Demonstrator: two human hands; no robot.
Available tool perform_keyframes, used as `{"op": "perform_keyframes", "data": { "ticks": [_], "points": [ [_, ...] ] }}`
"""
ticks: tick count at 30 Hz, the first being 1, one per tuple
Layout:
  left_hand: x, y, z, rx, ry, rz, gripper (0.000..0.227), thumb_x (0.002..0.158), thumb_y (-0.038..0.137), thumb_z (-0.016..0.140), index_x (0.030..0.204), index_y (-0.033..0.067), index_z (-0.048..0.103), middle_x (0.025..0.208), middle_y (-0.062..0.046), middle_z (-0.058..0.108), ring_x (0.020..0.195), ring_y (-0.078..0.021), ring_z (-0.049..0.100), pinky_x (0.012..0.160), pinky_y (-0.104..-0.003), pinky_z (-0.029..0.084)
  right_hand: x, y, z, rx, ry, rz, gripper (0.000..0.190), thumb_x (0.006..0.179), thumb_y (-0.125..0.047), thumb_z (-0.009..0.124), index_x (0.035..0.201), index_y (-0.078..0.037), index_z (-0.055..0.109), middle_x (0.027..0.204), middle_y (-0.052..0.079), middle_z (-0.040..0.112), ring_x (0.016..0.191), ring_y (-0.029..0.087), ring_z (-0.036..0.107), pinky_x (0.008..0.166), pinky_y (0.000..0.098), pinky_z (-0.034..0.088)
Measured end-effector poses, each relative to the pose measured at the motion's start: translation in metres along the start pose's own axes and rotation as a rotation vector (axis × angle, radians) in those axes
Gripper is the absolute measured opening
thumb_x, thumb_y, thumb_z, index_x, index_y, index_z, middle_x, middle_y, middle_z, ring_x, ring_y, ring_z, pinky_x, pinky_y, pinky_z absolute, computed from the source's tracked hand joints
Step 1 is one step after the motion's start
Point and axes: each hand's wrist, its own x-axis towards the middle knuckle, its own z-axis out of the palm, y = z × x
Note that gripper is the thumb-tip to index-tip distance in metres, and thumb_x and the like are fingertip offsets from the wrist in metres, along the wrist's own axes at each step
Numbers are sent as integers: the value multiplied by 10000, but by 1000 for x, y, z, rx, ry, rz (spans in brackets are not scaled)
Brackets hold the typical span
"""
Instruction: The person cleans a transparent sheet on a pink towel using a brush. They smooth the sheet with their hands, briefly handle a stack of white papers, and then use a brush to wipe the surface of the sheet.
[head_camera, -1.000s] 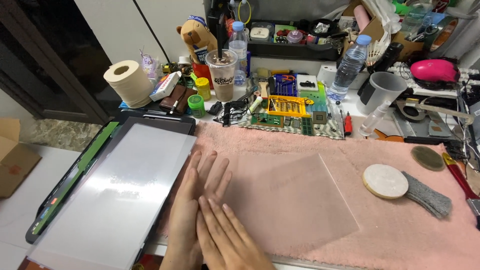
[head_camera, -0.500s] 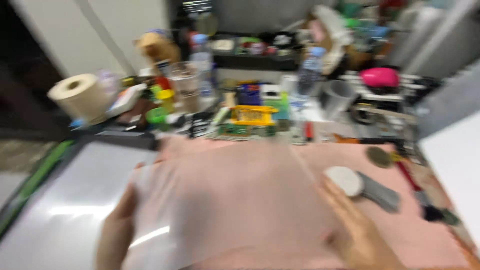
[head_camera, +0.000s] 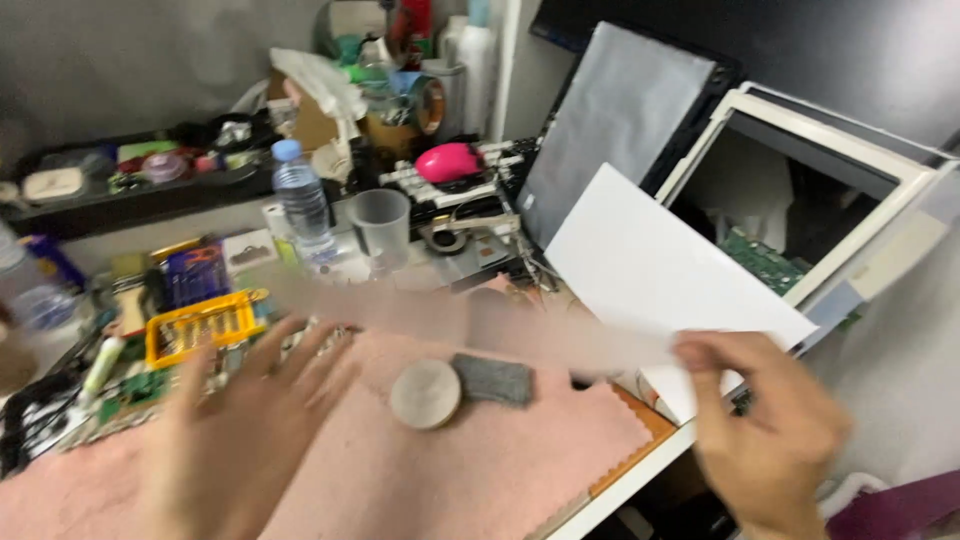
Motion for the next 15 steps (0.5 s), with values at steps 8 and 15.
{"op": "perform_keyframes", "data": {
  "ticks": [8,15],
  "points": [
    [73,-114,10,685,340,-456,782,1028,548,489,1747,279,638,1743,-23,775,1624,-183,692,1364,-392,423,1,88,-46,-143,87,257,94,1299,208,749,1374,246,793,1136,310,794,1001,318,788,937,359,622],
    [80,-160,-55,573,238,-402,507,1097,114,613,1531,-90,778,1502,-321,895,1374,-414,871,1218,-465,659,-1,129,-40,-175,55,484,140,1233,38,780,1348,89,842,1064,196,830,944,203,774,912,307,616]
  ]
}}
